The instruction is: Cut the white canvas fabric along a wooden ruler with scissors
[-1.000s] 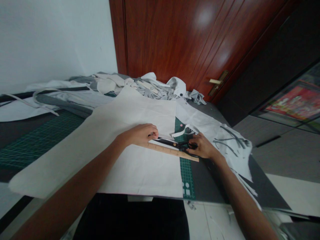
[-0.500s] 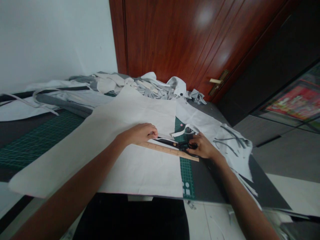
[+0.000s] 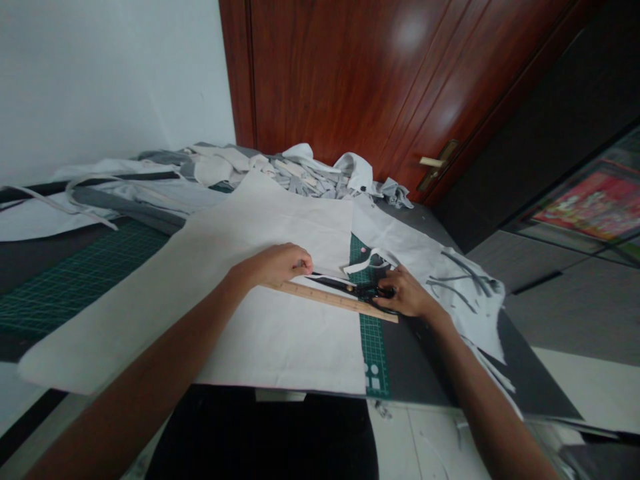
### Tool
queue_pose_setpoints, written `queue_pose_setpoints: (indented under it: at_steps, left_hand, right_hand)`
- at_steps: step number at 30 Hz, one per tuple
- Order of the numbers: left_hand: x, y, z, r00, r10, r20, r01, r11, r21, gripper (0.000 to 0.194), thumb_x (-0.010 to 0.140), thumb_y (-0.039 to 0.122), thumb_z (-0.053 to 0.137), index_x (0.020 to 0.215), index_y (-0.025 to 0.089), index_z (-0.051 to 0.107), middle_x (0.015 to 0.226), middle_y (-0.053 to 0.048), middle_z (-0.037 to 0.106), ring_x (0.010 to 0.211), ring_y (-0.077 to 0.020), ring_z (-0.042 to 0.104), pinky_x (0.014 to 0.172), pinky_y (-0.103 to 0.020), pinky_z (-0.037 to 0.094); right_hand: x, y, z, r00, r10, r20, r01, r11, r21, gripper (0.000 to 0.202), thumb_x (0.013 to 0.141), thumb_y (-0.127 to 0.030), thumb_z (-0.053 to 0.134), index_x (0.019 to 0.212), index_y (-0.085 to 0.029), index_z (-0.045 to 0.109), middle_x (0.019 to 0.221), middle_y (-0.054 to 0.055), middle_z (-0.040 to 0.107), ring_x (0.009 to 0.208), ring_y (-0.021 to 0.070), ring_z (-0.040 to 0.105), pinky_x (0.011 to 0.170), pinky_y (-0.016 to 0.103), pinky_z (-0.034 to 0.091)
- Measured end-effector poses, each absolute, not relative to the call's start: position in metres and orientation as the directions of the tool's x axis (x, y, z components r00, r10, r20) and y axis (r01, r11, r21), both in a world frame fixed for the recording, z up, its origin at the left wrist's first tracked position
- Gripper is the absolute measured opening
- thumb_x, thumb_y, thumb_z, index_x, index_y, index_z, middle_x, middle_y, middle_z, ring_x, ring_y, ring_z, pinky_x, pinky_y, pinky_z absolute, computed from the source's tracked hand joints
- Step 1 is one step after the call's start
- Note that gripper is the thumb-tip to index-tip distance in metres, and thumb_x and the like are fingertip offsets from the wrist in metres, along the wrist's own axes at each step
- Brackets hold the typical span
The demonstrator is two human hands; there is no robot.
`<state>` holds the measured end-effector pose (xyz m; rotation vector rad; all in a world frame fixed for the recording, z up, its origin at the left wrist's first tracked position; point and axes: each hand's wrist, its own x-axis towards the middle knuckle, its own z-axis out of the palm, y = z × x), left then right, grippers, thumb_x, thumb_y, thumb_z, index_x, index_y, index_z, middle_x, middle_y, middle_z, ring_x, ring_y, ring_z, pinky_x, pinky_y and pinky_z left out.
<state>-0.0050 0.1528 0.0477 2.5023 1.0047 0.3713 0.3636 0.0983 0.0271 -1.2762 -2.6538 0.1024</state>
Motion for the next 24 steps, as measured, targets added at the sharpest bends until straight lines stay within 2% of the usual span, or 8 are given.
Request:
queue_pose_setpoints:
  at_steps: [9,18,24]
  left_hand:
    - [-0.008,0.147,0.059,0.673,0.74,0.023,0.645,-0.601,0.471,0.021,0.092,0.026,0.056,0.084,0.02,0.075,0.079,-0.001,0.074,0.067,-0.0146,0.06,0.063,-0.026,0.036]
    - [-0.014,0.146,0.062,0.662,0.749,0.022,0.626,-0.568,0.534,0.02,0.088,0.023,0.054,0.082,0.019,0.073,0.077,0.0,0.074,0.068,-0.0144,0.062,0.064,-0.024,0.04]
    - [-0.011,0.145,0.06,0.67,0.742,0.008,0.643,-0.586,0.493,0.024,0.091,0.031,0.055,0.075,0.02,0.069,0.069,0.0,0.068,0.062,-0.0144,0.056,0.06,-0.026,0.034]
  right_hand:
    - [0.362,0.098,0.03,-0.616,0.773,0.151,0.768,0.632,-0.105,0.039,0.092,-0.05,0.071,0.068,-0.02,0.062,0.07,0.001,0.058,0.071,0.0188,0.054,0.08,0.039,0.035]
    - [0.364,0.098,0.027,-0.628,0.757,0.178,0.754,0.649,-0.098,0.038,0.091,-0.05,0.072,0.069,-0.02,0.063,0.07,0.001,0.056,0.071,0.0187,0.053,0.081,0.039,0.036]
    - [0.365,0.098,0.028,-0.625,0.76,0.175,0.756,0.646,-0.107,0.039,0.091,-0.051,0.072,0.068,-0.02,0.063,0.071,0.001,0.056,0.072,0.0188,0.053,0.08,0.039,0.036]
